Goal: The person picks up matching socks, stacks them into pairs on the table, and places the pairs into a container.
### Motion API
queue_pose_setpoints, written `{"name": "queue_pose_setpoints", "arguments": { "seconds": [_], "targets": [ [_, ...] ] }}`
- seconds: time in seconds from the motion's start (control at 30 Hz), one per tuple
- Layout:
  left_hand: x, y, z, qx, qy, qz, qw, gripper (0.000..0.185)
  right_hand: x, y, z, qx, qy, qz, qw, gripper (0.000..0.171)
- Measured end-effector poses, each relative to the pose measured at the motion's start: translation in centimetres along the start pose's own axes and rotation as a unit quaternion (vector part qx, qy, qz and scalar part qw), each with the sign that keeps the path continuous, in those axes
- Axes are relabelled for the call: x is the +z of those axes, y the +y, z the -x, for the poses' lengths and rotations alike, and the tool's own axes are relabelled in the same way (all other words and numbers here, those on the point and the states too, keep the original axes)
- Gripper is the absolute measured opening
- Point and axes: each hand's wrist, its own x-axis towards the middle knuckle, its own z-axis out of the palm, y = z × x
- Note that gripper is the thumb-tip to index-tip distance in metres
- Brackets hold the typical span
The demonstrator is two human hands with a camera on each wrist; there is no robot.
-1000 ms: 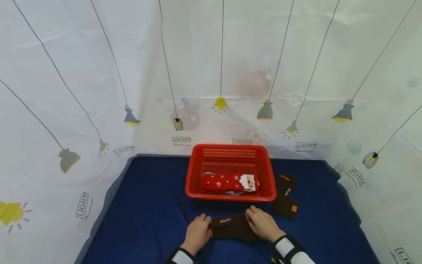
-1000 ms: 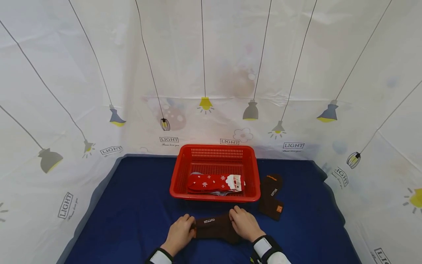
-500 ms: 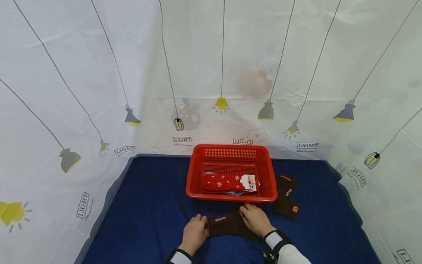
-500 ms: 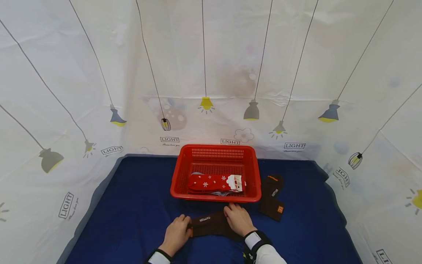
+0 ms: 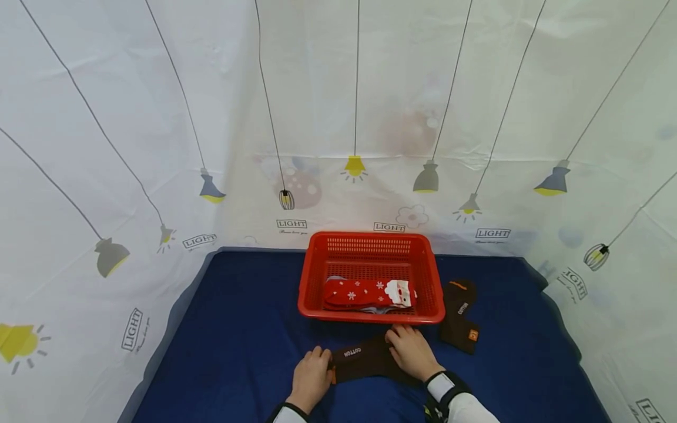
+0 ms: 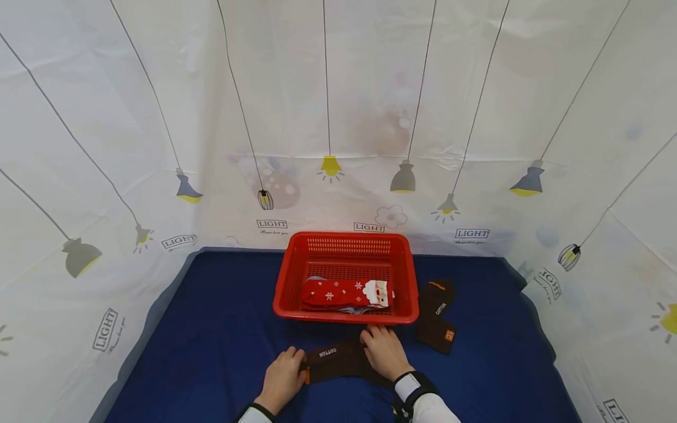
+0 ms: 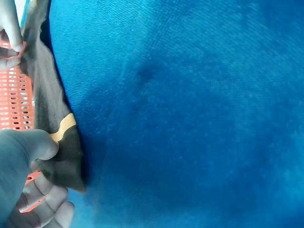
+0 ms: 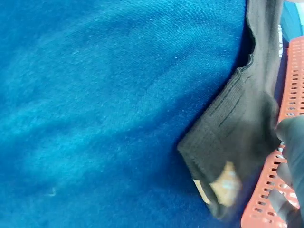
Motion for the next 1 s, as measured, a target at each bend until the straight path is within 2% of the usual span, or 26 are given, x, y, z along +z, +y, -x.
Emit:
{"name": "queue_pose_setpoints", "arguments": {
  "seconds": [0.13, 0.27, 0.43, 0.6, 0.77, 1.0],
  "targets": [
    [-0.5, -0.1, 0.2, 0.019, 0.022, 0.002, 0.9996, 0.027, -0.5, 0.2, 1.2, 0.011, 0.020, -0.003, 1.000, 0.025],
    [-1.0, -0.2, 0.6, 0.042, 0.039, 0.003, 0.9983, 0.027, -1.1, 0.2, 2.7, 0.027, 0.022, -0.009, 0.999, 0.026],
    [-1.1, -0.3, 1.3, 0.061, 0.033, 0.015, 0.9975, 0.025, -1.8, 0.0, 4.8, 0.037, 0.005, -0.016, 0.999, 0.025],
    [-0.8, -0.5, 1.8, 0.086, 0.048, 0.016, 0.9950, 0.026, -2.1, -0.2, 6.5, 0.033, -0.013, -0.019, 0.999, 0.025],
    [-0.4, -0.6, 2.2, 0.096, 0.027, 0.017, 0.9949, 0.029, -2.0, -0.2, 7.4, 0.023, -0.028, -0.021, 0.999, 0.028],
    [0.1, -0.4, 2.4, 0.097, -0.003, 0.018, 0.9951, 0.034, -1.4, 0.0, 7.9, 0.034, -0.060, -0.036, 0.997, 0.029]
  ]
}}
